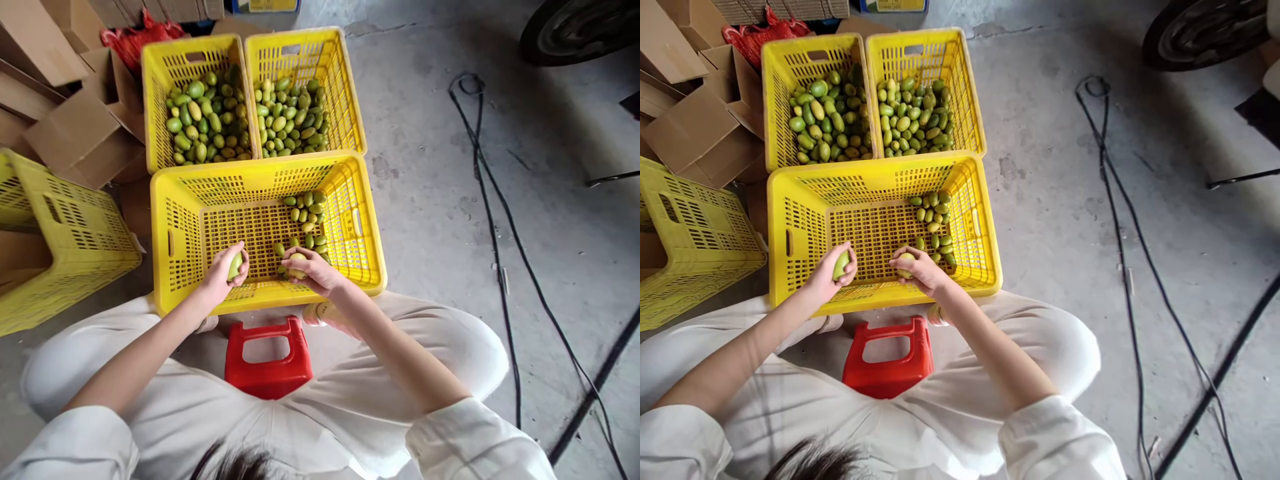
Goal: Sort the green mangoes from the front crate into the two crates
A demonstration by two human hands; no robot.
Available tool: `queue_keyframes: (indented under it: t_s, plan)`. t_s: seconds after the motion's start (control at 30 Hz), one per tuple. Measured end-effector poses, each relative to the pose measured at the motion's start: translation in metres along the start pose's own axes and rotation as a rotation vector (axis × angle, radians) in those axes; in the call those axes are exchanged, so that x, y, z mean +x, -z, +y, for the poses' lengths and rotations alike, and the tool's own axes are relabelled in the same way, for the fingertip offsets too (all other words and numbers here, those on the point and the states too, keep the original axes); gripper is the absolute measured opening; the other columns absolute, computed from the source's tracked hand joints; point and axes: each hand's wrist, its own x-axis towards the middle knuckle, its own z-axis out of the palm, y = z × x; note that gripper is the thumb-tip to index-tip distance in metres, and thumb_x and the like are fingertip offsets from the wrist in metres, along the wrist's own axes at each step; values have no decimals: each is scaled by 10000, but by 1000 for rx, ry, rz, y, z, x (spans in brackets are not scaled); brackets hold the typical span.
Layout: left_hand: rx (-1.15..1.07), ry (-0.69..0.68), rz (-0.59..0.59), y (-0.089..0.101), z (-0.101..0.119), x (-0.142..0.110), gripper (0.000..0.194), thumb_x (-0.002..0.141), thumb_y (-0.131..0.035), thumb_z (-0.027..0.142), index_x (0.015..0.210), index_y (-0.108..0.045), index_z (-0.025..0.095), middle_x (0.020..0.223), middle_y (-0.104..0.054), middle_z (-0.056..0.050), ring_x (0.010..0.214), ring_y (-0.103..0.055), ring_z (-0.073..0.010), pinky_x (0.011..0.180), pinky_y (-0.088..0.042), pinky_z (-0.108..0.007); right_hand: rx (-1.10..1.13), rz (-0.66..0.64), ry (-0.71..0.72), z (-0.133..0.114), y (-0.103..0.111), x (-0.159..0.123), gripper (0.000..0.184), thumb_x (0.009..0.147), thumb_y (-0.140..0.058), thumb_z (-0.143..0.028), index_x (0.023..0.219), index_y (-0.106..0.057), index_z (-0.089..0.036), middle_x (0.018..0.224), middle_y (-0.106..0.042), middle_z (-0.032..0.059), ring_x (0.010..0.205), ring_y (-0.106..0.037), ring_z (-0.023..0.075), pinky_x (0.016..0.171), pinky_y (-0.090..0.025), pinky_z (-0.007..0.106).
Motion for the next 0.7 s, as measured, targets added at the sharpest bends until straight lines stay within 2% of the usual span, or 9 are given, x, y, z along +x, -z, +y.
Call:
queue_keyframes:
  t_s: [0.07,0.17,0.23,0.33,0.4,0.43,0.53,0.6,0.7]
  plan:
    - [-40,145,-39,1,-9,-1,389,843,-530,491,671,-572,145,480,-476,10,334,-394,-80,300,-217,-188,14,-18,-38,8,-1,2,356,545,-846,-257,690,-531,-177,613,-491,-52,491,-502,76,355,-276,153]
    - [-146,197,-114,2,-12,-3,309,856,-490,390,833,-633,117,679,-630,-77,535,-593,-156,434,-451,-252,77,-1,40,8,3,3,302,670,-770,-359,704,-530,-180,619,-511,-32,470,-511,86,325,-227,167]
    - [-184,117,-117,4,-6,-5,219,844,-525,257,977,-634,121,866,-687,-102,755,-672,-196,671,-556,-324,152,19,129,0,9,1,204,751,-680,-353,801,-583,-181,690,-581,-6,532,-561,104,364,-344,175]
    - [-168,-21,-106,7,6,-5,242,828,-605,169,1069,-610,150,1010,-689,-94,931,-675,-210,864,-544,-371,287,-27,228,-17,16,-4,214,773,-589,-251,983,-606,-213,798,-649,1,753,-653,157,626,-561,264]
    - [-153,-80,-88,8,12,-5,244,797,-679,179,1029,-606,167,1006,-681,-79,911,-675,-200,805,-564,-340,314,-78,270,-24,17,-7,281,767,-588,-204,1045,-591,-242,855,-668,-7,867,-658,167,773,-578,326]
    - [-151,-91,-79,9,14,-4,247,771,-717,188,989,-603,172,982,-674,-66,864,-675,-184,722,-571,-298,305,-91,278,-25,17,-8,294,769,-605,-201,1059,-588,-250,868,-668,-11,871,-654,161,778,-575,321]
    - [-138,-49,-86,8,9,-1,277,697,-786,192,862,-563,172,861,-631,-21,647,-616,-99,443,-434,-147,227,-93,220,-13,12,-4,256,768,-687,-269,1007,-606,-225,793,-625,-20,682,-600,115,567,-513,207]
    - [-98,41,-89,8,-3,3,274,701,-781,197,791,-525,165,779,-599,-6,530,-536,-54,370,-318,-112,151,-54,103,6,11,1,210,761,-720,-304,896,-599,-198,688,-555,-38,541,-509,83,435,-410,165]
    - [-16,236,17,13,-25,8,202,776,-705,225,756,-520,148,700,-573,-7,437,-459,-32,348,-261,-123,88,133,-161,37,16,9,145,811,-662,-269,796,-545,-186,630,-529,-28,494,-503,92,384,-377,164]
